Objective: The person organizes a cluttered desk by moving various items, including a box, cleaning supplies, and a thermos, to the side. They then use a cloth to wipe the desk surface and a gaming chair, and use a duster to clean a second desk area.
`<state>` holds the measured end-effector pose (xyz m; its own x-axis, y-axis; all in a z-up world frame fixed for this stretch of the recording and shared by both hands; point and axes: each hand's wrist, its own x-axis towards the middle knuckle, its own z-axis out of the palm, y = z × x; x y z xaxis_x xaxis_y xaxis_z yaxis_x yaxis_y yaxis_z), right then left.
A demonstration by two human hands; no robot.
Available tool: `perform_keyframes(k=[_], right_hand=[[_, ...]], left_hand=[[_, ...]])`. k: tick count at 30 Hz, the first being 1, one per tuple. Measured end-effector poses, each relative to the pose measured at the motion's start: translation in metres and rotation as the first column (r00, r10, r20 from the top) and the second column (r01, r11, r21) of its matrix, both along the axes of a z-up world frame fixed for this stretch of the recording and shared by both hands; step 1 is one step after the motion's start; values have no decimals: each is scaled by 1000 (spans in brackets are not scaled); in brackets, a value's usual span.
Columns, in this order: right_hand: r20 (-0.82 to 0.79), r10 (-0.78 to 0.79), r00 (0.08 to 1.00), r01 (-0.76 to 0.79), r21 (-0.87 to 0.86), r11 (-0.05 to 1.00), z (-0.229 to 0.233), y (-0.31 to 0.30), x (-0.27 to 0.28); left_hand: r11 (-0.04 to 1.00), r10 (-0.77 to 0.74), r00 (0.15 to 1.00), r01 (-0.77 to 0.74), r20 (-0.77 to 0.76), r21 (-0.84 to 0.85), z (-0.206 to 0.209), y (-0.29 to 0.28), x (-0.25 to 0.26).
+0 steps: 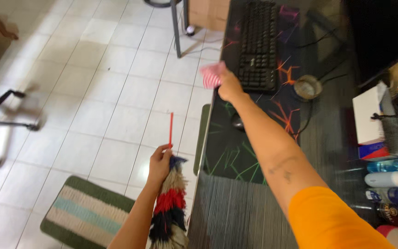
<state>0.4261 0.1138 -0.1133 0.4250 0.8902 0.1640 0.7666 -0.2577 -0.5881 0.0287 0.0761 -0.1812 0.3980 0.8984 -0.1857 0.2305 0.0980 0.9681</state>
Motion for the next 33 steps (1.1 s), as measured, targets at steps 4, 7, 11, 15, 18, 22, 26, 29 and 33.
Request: perform_keyframes(k=[4,7,11,15,18,22,26,29,33], right_hand=[[214,96,972,-86,-54,995,-30,-40,-74],[178,172,969,-193,111,975,-34,-134,-145],[-117,227,967,-233,-42,972,-13,-277,-252],[-321,415,851,-456,-62,888,-11,-388,-308],[-543,572,615,-666,31,746,-19,-443,-310],[-917,25,399,-339,-122,933,-8,-492,-215],[-845,-185,501,313,-22,949,16,-508,-106],[116,-225,967,188,266,945,-1,-512,-87],[308,-159,938,144,71,987,-42,-477,-174]], left_hand=[[999,-34,994,38,-106,39,8,-2,3],[997,-63,992,67,-111,33,17,-20,-10],[993,-116,982,113,-148,-31,14,-34,-21],[993,-119,983,121,-140,8,-12,-46,-39],[993,-113,990,110,-87,-33,-25,-57,-56],[994,-108,992,107,-66,-18,-2,-99,-83],[988,-45,962,83,-268,131,52,-164,-89],[992,-47,954,79,-297,98,80,-207,-87],[975,-22,961,81,-274,206,99,-253,-68]])
